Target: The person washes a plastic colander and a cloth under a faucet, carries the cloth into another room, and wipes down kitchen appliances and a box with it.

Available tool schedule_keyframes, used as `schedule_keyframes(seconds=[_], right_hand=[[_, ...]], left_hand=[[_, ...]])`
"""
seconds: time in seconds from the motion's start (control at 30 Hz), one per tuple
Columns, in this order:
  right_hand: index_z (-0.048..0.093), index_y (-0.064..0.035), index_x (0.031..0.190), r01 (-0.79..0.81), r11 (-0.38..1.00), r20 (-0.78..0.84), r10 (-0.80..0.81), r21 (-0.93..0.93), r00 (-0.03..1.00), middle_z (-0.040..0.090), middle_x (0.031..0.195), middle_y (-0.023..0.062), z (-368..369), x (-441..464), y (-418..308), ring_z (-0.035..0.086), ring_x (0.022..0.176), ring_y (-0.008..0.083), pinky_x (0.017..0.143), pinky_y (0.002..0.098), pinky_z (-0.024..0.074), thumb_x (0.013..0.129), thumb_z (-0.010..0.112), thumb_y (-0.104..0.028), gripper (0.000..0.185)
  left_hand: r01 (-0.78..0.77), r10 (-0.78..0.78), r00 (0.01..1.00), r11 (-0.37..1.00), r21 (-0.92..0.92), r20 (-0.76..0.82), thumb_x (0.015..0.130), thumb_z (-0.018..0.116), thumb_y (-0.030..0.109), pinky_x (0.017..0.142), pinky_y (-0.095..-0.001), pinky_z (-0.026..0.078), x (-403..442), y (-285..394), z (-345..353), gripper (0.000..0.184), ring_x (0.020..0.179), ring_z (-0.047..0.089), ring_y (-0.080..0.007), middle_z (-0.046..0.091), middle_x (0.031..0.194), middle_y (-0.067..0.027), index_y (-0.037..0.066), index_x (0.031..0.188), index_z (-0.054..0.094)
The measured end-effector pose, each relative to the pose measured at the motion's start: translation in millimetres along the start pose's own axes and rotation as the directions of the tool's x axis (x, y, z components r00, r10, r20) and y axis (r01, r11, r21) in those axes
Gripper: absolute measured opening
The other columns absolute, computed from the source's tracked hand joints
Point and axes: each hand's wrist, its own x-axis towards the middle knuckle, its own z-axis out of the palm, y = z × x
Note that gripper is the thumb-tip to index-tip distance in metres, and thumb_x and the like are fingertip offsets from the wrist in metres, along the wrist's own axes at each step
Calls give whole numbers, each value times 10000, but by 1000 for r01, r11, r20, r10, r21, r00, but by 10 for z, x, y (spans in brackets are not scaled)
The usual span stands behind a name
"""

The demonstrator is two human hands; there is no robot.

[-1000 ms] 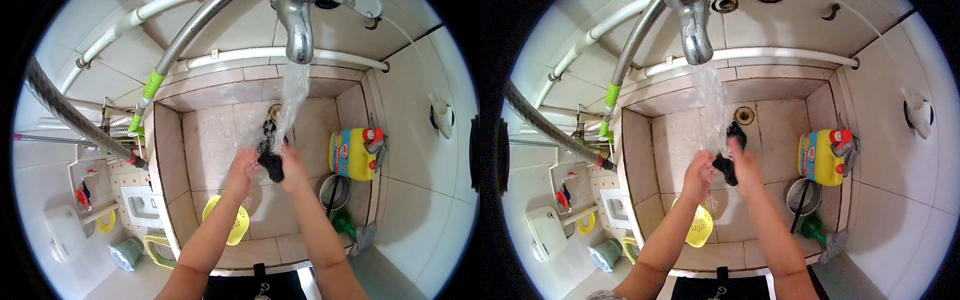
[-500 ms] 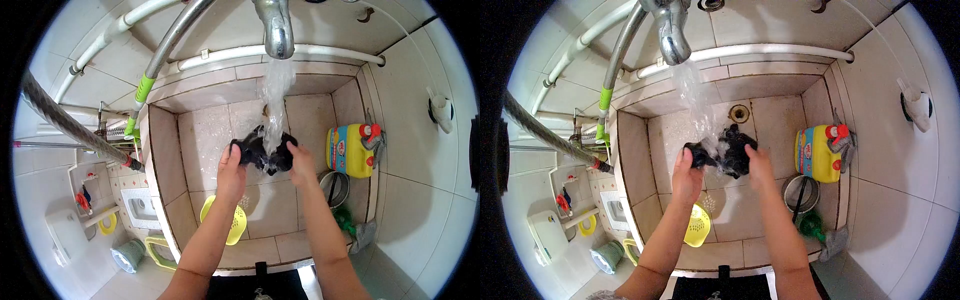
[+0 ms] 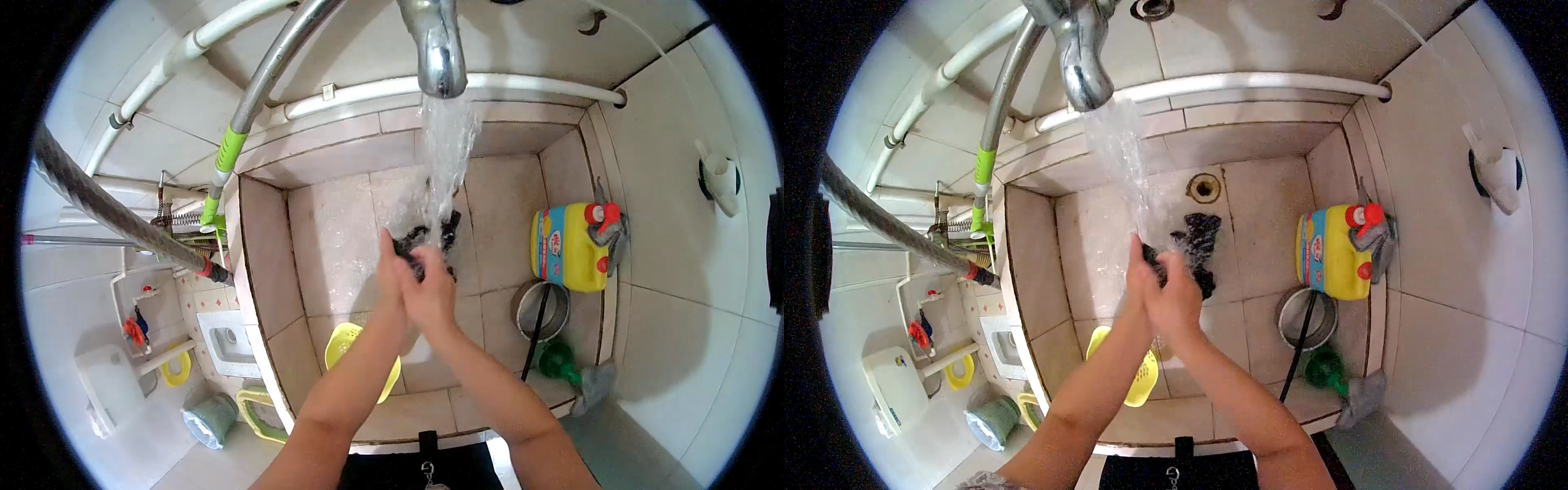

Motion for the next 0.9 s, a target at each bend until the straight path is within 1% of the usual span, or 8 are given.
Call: schedule_keyframes(seconds=[0.13,0.23,0.3,0.4,0.5,0.6,0.8,0.9], right_hand=[[513,-32,1014,-200,977,-153,187,-74,970,610,915,211,30,707,651,596,818,378,698,441,458,806,582,-280,331],[489,-34,1047,-94,984,16,97,-154,995,595,905,245,74,-2,95,565,838,426,737,472,433,848,497,-266,305],[493,-43,1056,-130,985,-11,130,-110,991,587,922,244,22,91,82,560,860,415,729,460,430,862,488,-272,300],[512,-20,1011,-206,959,-195,168,-194,966,593,927,199,-13,760,615,587,833,366,718,434,445,873,497,-206,232],[550,-7,961,-204,882,-162,296,424,941,605,888,158,36,780,619,592,828,296,720,393,449,860,538,-207,225],[581,3,918,-425,493,207,437,759,875,614,870,135,-247,403,80,586,824,245,710,361,449,840,572,-217,233],[596,18,775,45,994,-241,-20,99,970,609,717,162,-108,457,74,587,660,203,615,353,451,834,576,-231,257],[607,23,788,-134,963,-84,157,232,984,625,721,161,-181,611,58,595,665,271,627,385,449,837,560,-317,347]], left_hand=[[20,102,968,876,481,-227,912,397,399,722,-341,457,-335,-348,229,381,797,549,-198,576,871,-76,80,1046,556],[199,-200,979,980,-29,-41,915,406,389,747,-334,432,-73,120,109,371,802,544,-206,596,867,-96,62,936,580],[-29,29,998,1000,-8,49,906,426,405,755,-331,433,131,5,-95,394,817,557,-191,612,894,-88,52,971,588],[114,-92,962,991,74,-257,903,455,385,721,-314,448,-293,-248,146,385,768,563,-161,618,886,-68,43,1014,591],[63,-52,981,997,53,-188,874,521,296,784,-310,463,-300,-150,309,317,876,580,-172,613,967,-48,45,1065,557],[104,-127,977,985,-139,-169,877,475,451,713,-316,467,-19,134,325,416,816,577,-188,608,920,-51,69,1010,572],[6,-9,980,1000,-17,-199,880,507,426,760,-306,464,-234,-38,434,468,874,565,-161,584,1029,-59,44,1150,522],[1,1,975,1000,8,-222,890,507,347,790,-285,447,-194,-184,434,439,911,552,-167,580,1057,-59,13,1175,503]])
